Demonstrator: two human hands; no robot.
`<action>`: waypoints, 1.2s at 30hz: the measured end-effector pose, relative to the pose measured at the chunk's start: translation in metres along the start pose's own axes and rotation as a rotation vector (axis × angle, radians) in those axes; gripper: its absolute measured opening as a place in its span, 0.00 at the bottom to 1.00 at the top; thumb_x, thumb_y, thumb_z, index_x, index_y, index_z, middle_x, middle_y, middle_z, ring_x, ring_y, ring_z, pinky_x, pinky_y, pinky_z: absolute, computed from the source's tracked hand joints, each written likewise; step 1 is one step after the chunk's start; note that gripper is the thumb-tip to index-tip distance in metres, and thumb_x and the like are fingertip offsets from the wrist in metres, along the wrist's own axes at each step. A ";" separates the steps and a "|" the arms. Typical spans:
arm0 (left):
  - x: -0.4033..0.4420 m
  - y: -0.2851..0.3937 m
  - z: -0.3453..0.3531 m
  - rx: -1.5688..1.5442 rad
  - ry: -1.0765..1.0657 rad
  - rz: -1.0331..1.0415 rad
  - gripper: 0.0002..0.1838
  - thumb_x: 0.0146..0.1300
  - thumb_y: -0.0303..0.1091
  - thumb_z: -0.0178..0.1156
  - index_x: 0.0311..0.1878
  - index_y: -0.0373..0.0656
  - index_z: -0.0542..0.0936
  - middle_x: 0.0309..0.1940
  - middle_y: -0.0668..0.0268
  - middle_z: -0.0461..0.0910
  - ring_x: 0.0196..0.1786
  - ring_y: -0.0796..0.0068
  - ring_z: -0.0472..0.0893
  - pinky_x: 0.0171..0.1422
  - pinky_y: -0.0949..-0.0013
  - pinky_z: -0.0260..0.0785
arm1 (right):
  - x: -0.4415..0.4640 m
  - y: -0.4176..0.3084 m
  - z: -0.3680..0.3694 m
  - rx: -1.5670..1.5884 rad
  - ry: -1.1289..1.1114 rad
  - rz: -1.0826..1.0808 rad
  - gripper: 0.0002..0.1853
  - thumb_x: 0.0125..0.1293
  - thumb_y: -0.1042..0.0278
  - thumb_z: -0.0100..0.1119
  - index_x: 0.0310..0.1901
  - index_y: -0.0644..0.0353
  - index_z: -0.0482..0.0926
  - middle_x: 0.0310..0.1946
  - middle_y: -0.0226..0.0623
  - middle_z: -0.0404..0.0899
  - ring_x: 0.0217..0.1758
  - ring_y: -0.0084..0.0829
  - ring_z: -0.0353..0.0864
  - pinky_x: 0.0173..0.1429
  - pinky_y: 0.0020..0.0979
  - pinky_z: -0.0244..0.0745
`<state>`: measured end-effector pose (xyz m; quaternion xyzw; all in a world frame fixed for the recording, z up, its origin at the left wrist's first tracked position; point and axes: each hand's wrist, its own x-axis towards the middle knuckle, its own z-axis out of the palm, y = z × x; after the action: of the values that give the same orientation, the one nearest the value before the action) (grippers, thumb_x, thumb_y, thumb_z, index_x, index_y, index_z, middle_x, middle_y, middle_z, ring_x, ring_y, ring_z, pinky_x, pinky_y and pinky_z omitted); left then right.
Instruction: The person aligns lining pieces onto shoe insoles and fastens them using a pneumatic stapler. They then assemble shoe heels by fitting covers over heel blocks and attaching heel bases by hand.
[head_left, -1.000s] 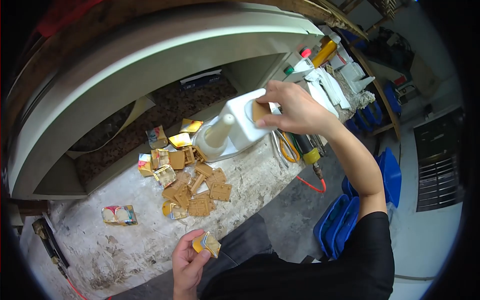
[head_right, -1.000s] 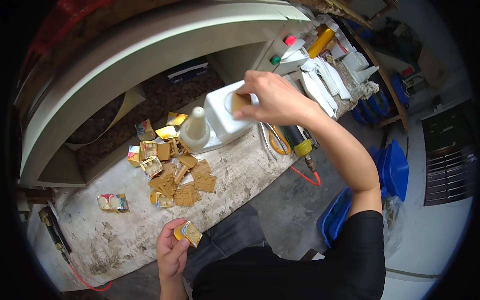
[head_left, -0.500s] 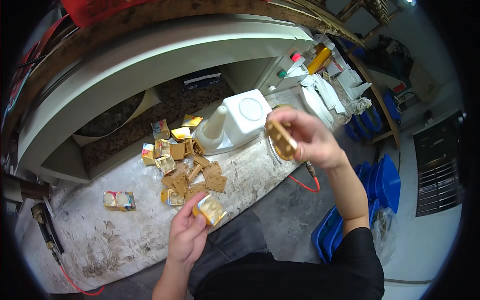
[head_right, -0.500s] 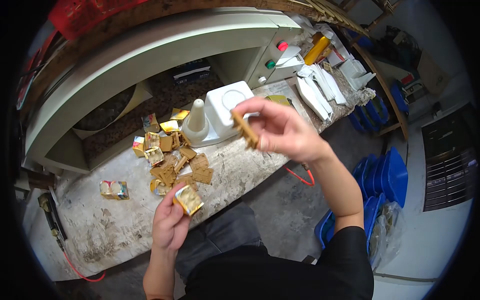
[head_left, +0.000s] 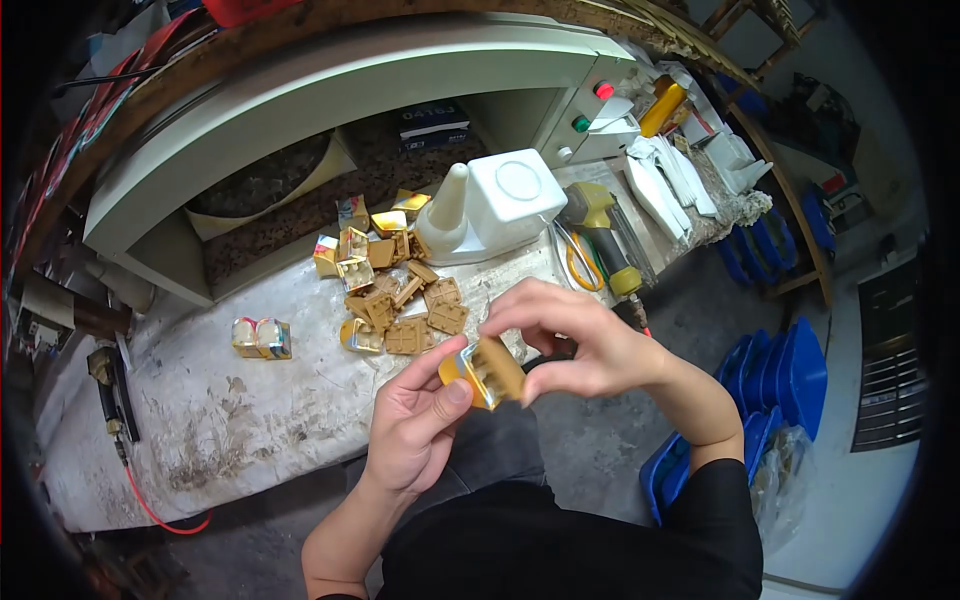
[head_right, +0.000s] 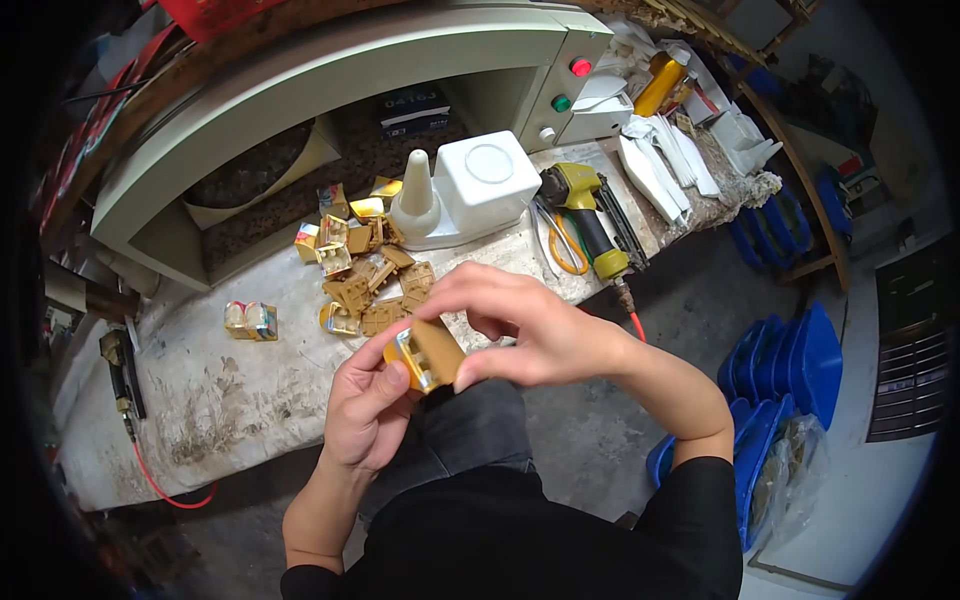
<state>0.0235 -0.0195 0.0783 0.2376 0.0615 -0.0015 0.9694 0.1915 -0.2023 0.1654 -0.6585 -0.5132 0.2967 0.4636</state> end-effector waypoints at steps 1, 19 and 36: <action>-0.002 -0.001 0.000 0.064 0.018 0.012 0.33 0.79 0.23 0.64 0.83 0.33 0.66 0.68 0.52 0.81 0.70 0.67 0.82 0.75 0.61 0.76 | 0.000 -0.002 0.002 -0.198 -0.016 -0.058 0.35 0.62 0.60 0.86 0.68 0.63 0.82 0.62 0.39 0.78 0.40 0.22 0.76 0.40 0.24 0.73; -0.045 0.011 0.038 1.301 0.120 0.682 0.32 0.56 0.21 0.80 0.66 0.29 0.83 0.48 0.56 0.87 0.50 0.68 0.89 0.54 0.69 0.81 | -0.018 -0.017 0.045 -0.097 0.272 -0.167 0.35 0.58 0.62 0.88 0.65 0.66 0.83 0.59 0.44 0.81 0.61 0.37 0.84 0.65 0.37 0.81; -0.071 0.011 0.010 1.384 0.093 0.689 0.28 0.52 0.22 0.81 0.59 0.29 0.87 0.39 0.55 0.88 0.37 0.67 0.89 0.43 0.69 0.81 | -0.020 0.025 0.097 0.660 0.020 0.137 0.37 0.63 0.73 0.84 0.71 0.69 0.76 0.67 0.43 0.74 0.73 0.35 0.77 0.79 0.39 0.73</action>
<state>-0.0455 -0.0164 0.1002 0.7948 0.0100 0.2719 0.5424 0.1116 -0.1929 0.1027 -0.5088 -0.3394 0.4711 0.6356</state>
